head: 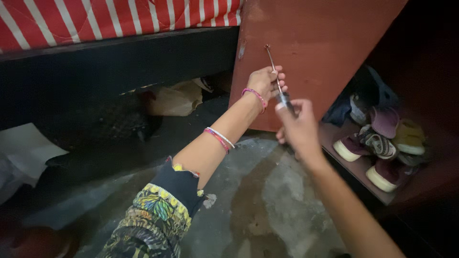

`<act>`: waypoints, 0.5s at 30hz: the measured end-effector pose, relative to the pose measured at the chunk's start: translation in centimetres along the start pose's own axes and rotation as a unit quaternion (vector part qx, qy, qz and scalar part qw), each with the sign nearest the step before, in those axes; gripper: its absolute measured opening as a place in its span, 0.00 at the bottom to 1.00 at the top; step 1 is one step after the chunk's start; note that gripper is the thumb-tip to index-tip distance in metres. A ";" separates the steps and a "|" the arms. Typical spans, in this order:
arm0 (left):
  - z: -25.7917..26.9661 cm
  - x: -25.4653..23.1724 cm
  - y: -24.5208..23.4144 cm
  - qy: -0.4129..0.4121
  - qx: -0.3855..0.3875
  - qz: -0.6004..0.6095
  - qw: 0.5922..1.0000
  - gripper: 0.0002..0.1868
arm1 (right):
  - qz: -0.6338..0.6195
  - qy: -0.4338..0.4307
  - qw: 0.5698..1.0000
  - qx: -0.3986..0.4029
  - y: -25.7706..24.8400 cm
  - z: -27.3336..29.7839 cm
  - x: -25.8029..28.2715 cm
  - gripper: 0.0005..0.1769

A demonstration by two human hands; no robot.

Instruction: The person uses a screwdriver to remove and reattach a knob to a wooden drawer. They then wipe the drawer with a cloth and place it back into a cabinet.

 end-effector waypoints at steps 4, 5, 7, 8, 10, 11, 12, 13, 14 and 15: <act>-1.1 0.6 -0.8 0.038 0.035 0.054 0.997 0.13 | -0.327 0.253 0.890 0.194 1.6 -0.4 -3.3 0.23; -1.2 0.5 -0.9 0.038 0.037 0.053 0.997 0.13 | -0.332 0.227 0.888 0.221 1.9 -0.4 -2.9 0.22; -1.0 0.1 -0.5 0.038 0.040 0.052 0.997 0.13 | -0.266 0.187 0.923 0.206 2.0 -0.7 -2.6 0.21; -0.6 0.1 -0.5 0.019 0.015 0.055 0.998 0.13 | -0.194 0.173 0.952 0.162 1.8 -0.9 -2.7 0.20; 0.2 0.0 0.0 -0.019 -0.034 0.061 0.997 0.13 | 0.006 0.121 0.990 0.067 1.3 -1.0 -1.9 0.19; 0.8 -0.3 0.3 -0.018 -0.037 0.003 0.999 0.12 | 0.133 0.081 0.988 0.018 1.0 -1.0 -1.1 0.19; 1.5 -0.3 0.8 -0.016 -0.040 -0.053 0.998 0.12 | 0.257 0.038 0.965 -0.033 0.9 -0.8 -0.1 0.19; 1.9 -0.4 1.2 -0.014 -0.042 -0.110 0.993 0.13 | 0.356 -0.012 0.932 -0.073 1.0 -0.4 0.8 0.18; 2.2 -0.5 1.8 -0.009 -0.037 -0.117 0.992 0.12 | 0.449 -0.061 0.884 -0.113 1.2 0.4 1.6 0.17; 2.4 -0.5 2.2 -0.004 -0.032 -0.124 0.992 0.11 | 0.536 -0.110 0.823 -0.150 1.7 1.0 2.3 0.17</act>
Point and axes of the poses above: each hand's wrist, its own z-axis away from the middle knuckle, its own y-axis out of the palm, x = y × z, the point moved 7 cm from there along -z, towards the middle knuckle, and after that the axes turned 7 degrees about y, right-handed, at the moved point
